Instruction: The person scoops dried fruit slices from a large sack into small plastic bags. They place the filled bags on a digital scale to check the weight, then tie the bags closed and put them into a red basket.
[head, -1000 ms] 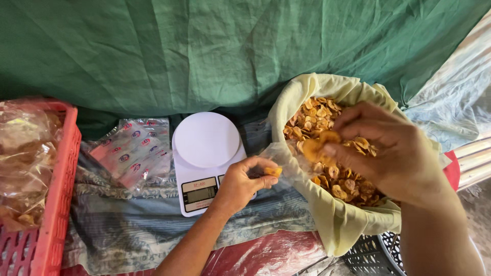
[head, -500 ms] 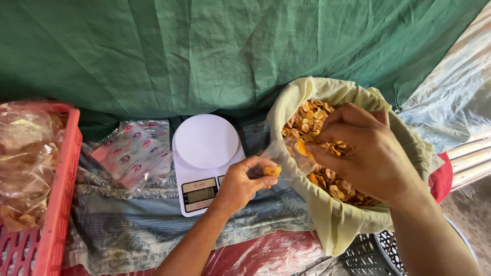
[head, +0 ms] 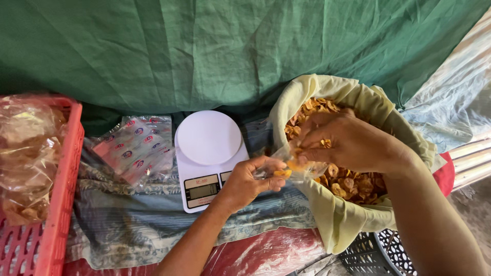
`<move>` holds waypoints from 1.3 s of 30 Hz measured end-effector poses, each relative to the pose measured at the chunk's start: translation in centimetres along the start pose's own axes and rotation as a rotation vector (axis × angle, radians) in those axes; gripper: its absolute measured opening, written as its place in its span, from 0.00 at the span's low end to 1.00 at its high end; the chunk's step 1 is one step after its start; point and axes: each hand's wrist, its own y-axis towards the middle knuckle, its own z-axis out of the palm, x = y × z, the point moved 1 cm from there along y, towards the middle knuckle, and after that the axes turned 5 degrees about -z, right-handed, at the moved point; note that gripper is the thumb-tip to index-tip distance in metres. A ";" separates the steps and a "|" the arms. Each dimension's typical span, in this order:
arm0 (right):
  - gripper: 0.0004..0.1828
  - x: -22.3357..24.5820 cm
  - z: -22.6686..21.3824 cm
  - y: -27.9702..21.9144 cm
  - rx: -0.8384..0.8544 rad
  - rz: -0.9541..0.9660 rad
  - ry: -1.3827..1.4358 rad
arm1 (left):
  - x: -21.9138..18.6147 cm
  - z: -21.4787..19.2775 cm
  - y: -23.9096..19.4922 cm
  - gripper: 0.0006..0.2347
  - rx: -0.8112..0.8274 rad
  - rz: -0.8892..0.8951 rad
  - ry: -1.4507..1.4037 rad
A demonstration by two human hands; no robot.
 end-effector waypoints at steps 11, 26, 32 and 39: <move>0.17 2.4 -1.2 0.1 -0.032 -0.136 0.023 | 0.9 -0.3 0.3 0.21 0.092 -0.025 -0.031; 0.17 3.0 -2.2 1.1 0.057 -0.035 0.079 | -0.4 -0.2 -0.4 0.20 0.090 0.092 -0.157; 0.20 3.2 -1.8 1.2 0.089 0.041 0.025 | 1.2 -0.2 0.4 0.16 0.054 0.064 -0.141; 0.18 2.0 -1.1 0.6 0.016 -0.009 0.098 | 0.6 0.9 0.0 0.18 0.032 0.020 -0.082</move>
